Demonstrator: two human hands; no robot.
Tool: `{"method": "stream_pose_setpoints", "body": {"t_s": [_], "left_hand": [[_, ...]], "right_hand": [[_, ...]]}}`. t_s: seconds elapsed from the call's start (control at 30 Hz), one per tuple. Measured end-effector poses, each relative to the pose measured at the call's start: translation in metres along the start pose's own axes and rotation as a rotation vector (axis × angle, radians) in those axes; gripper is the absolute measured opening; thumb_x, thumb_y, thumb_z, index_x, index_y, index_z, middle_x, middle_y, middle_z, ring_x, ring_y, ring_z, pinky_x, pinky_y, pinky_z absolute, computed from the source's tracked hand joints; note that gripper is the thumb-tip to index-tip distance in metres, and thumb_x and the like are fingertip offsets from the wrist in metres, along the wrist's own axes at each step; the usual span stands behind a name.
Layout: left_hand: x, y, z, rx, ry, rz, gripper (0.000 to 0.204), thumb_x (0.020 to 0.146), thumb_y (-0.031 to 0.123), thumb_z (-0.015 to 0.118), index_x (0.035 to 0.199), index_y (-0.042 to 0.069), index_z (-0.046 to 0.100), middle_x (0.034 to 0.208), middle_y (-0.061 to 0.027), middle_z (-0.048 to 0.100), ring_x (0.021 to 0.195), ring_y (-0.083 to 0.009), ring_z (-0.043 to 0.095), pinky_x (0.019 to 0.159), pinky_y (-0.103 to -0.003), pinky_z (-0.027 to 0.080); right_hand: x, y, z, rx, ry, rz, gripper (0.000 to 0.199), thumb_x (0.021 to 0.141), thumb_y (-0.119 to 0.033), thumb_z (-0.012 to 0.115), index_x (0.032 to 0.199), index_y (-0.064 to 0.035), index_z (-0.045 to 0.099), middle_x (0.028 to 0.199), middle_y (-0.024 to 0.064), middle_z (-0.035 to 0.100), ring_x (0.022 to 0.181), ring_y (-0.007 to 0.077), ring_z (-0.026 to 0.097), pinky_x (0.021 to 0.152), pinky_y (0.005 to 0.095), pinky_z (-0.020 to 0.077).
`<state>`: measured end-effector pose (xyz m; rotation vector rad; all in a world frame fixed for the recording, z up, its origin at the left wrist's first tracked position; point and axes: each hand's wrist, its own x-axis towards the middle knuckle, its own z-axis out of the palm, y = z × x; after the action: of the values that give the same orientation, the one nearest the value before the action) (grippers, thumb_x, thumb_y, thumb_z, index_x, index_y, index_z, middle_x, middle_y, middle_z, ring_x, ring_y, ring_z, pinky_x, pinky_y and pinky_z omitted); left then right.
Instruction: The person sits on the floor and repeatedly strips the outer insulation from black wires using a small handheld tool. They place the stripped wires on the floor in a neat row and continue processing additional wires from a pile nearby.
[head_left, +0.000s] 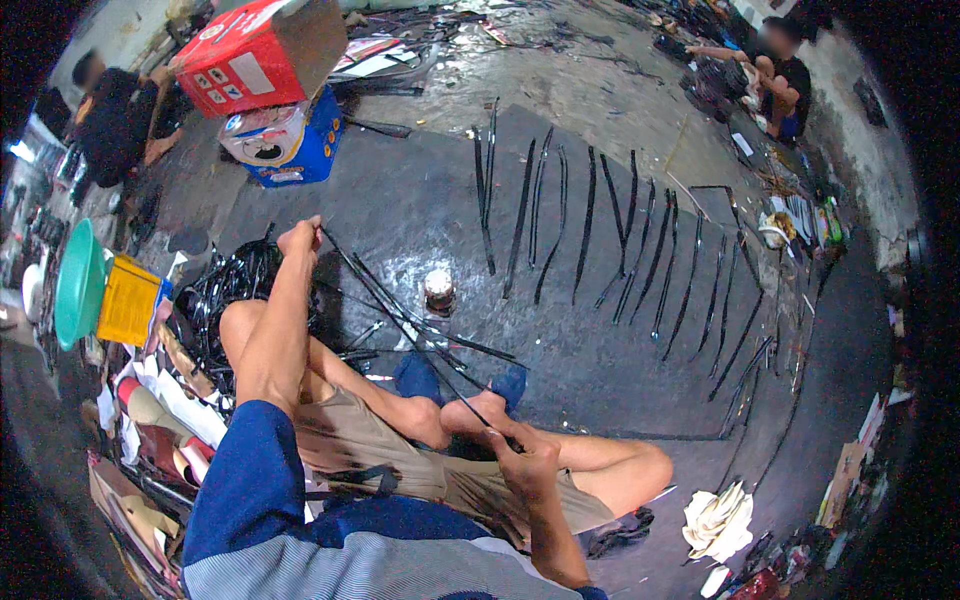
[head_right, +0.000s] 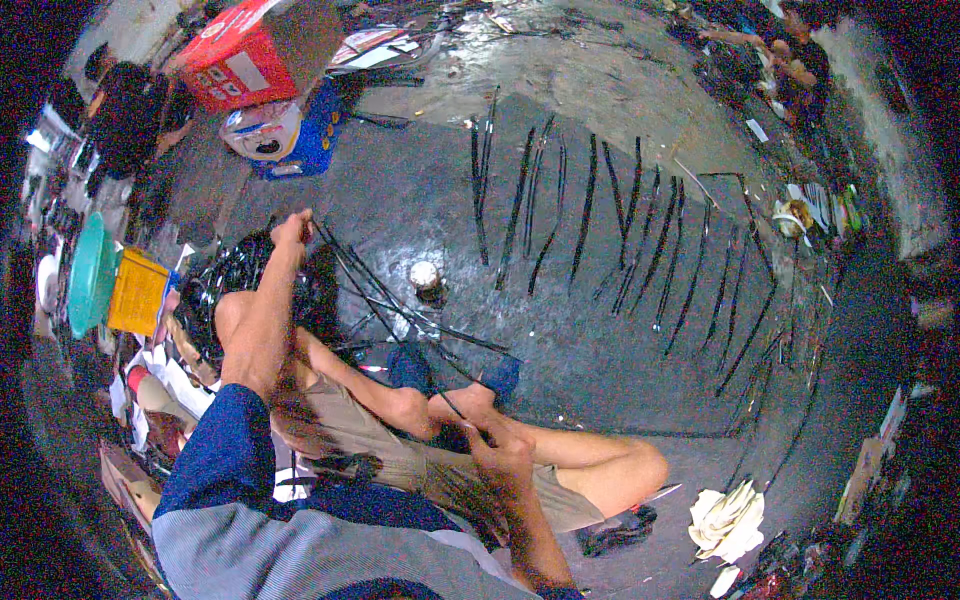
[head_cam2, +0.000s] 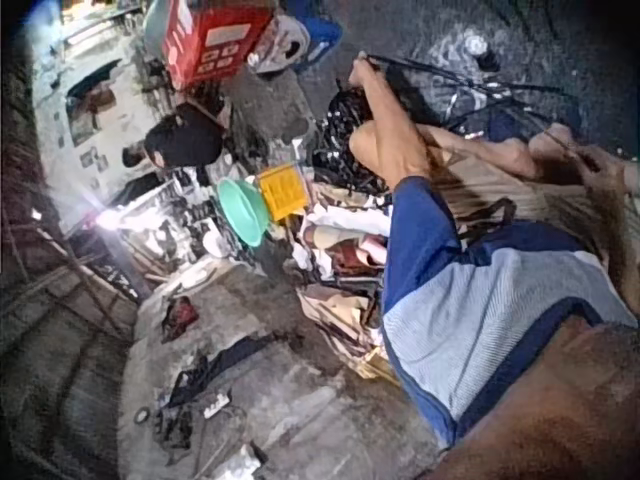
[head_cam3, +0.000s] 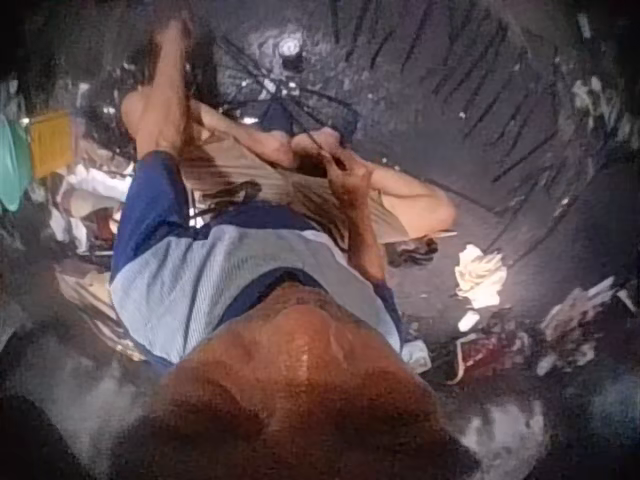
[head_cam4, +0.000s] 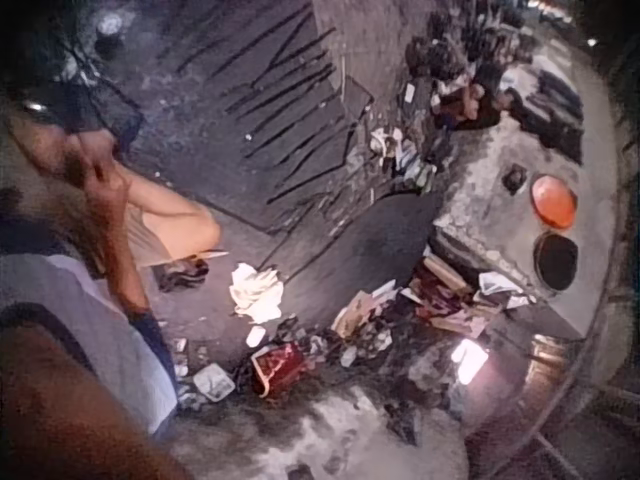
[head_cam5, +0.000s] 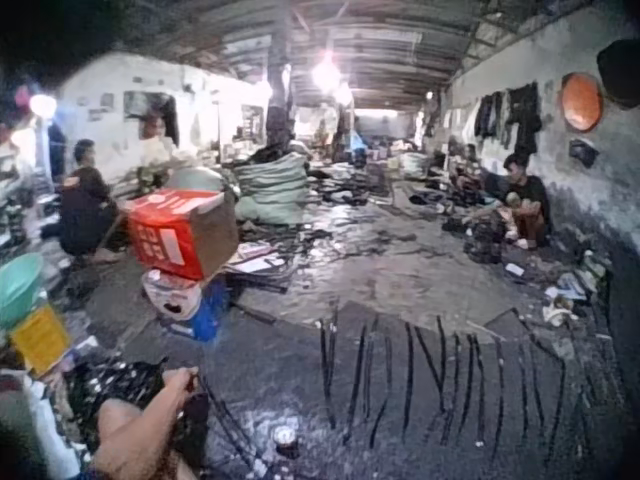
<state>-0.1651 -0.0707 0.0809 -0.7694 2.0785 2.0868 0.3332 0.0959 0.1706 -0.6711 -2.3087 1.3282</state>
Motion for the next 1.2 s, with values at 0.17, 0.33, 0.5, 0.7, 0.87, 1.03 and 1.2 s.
{"method": "stream_pose_setpoints", "body": {"t_s": [0.17, 0.33, 0.5, 0.7, 0.87, 1.03, 1.2], "left_hand": [[0.047, -0.047, 0.006, 0.547, 0.173, 0.086, 0.019, 0.081, 0.014, 0.078, 0.083, -0.001, 0.067, 0.078, -0.0125, 0.068, 0.066, -0.0266, 0.066, 0.061, -0.038, 0.053], [-0.021, -0.052, 0.099, 1.155, -0.167, 0.820, 0.038, 0.081, 0.020, 0.072, 0.115, 0.006, 0.064, 0.122, -0.0158, 0.063, 0.117, -0.0361, 0.060, 0.096, -0.046, 0.051], [-0.068, -0.082, 0.214, 1.128, -0.982, 1.352, 0.031, 0.082, 0.011, 0.065, 0.113, 0.010, 0.063, 0.118, -0.0130, 0.056, 0.115, -0.0344, 0.057, 0.092, -0.044, 0.052], [-0.060, -0.145, 0.273, 1.325, -1.080, 1.657, 0.016, 0.085, 0.016, 0.059, 0.093, 0.009, 0.072, 0.113, -0.0061, 0.058, 0.113, -0.0253, 0.058, 0.088, -0.041, 0.054], [-0.063, -0.137, 0.275, 1.380, -1.050, 1.783, 0.018, 0.086, 0.017, 0.059, 0.099, 0.011, 0.069, 0.115, -0.0053, 0.061, 0.114, -0.0255, 0.058, 0.090, -0.040, 0.053], [-0.107, -0.078, 0.271, 0.905, -0.817, 1.404, 0.007, 0.082, 0.011, 0.068, 0.088, 0.007, 0.069, 0.095, -0.0050, 0.065, 0.095, -0.0234, 0.062, 0.080, -0.036, 0.052], [-0.198, 0.018, 0.226, 0.378, -0.961, 0.835, 0.015, 0.081, 0.007, 0.074, 0.095, 0.004, 0.072, 0.077, 0.0000, 0.062, 0.071, -0.0090, 0.055, 0.068, -0.026, 0.047]], "right_hand": [[0.003, 0.003, 0.003, 0.131, -0.236, 0.271, 0.020, 0.091, -0.016, 0.067, 0.103, 0.0000, 0.070, 0.095, 0.0216, 0.072, 0.087, 0.0376, 0.070, 0.077, 0.0433, 0.0538], [-0.003, 0.061, 0.031, -0.137, -0.192, 0.210, 0.014, 0.090, -0.017, 0.070, 0.097, -0.0048, 0.074, 0.078, 0.0175, 0.070, 0.069, 0.0242, 0.070, 0.063, 0.0365, 0.0516], [-0.003, 0.088, 0.041, -0.156, -0.267, 0.334, 0.017, 0.092, -0.017, 0.067, 0.100, -0.0032, 0.073, 0.084, 0.0207, 0.071, 0.072, 0.0317, 0.072, 0.066, 0.0400, 0.0544], [0.023, 0.049, 0.011, -0.235, -0.401, 0.497, 0.044, 0.091, -0.019, 0.068, 0.132, -0.0051, 0.061, 0.094, 0.0244, 0.072, 0.087, 0.0339, 0.074, 0.076, 0.0412, 0.0556], [0.027, 0.056, 0.005, -0.171, -0.221, 0.646, 0.057, 0.084, -0.037, 0.077, 0.128, -0.0042, 0.063, 0.085, 0.0199, 0.073, 0.083, 0.0354, 0.073, 0.073, 0.0432, 0.0557], [0.034, 0.051, -0.005, -0.759, -0.103, 0.498, 0.075, 0.069, -0.056, 0.085, 0.122, -0.0064, 0.064, 0.069, 0.0119, 0.070, 0.063, 0.0310, 0.070, 0.061, 0.0424, 0.0540], [0.060, 0.041, -0.034, -0.340, 0.224, 0.389, 0.047, 0.083, -0.033, 0.080, 0.120, -0.0076, 0.065, 0.088, 0.0135, 0.069, 0.083, 0.0286, 0.069, 0.068, 0.0383, 0.0543]]}}
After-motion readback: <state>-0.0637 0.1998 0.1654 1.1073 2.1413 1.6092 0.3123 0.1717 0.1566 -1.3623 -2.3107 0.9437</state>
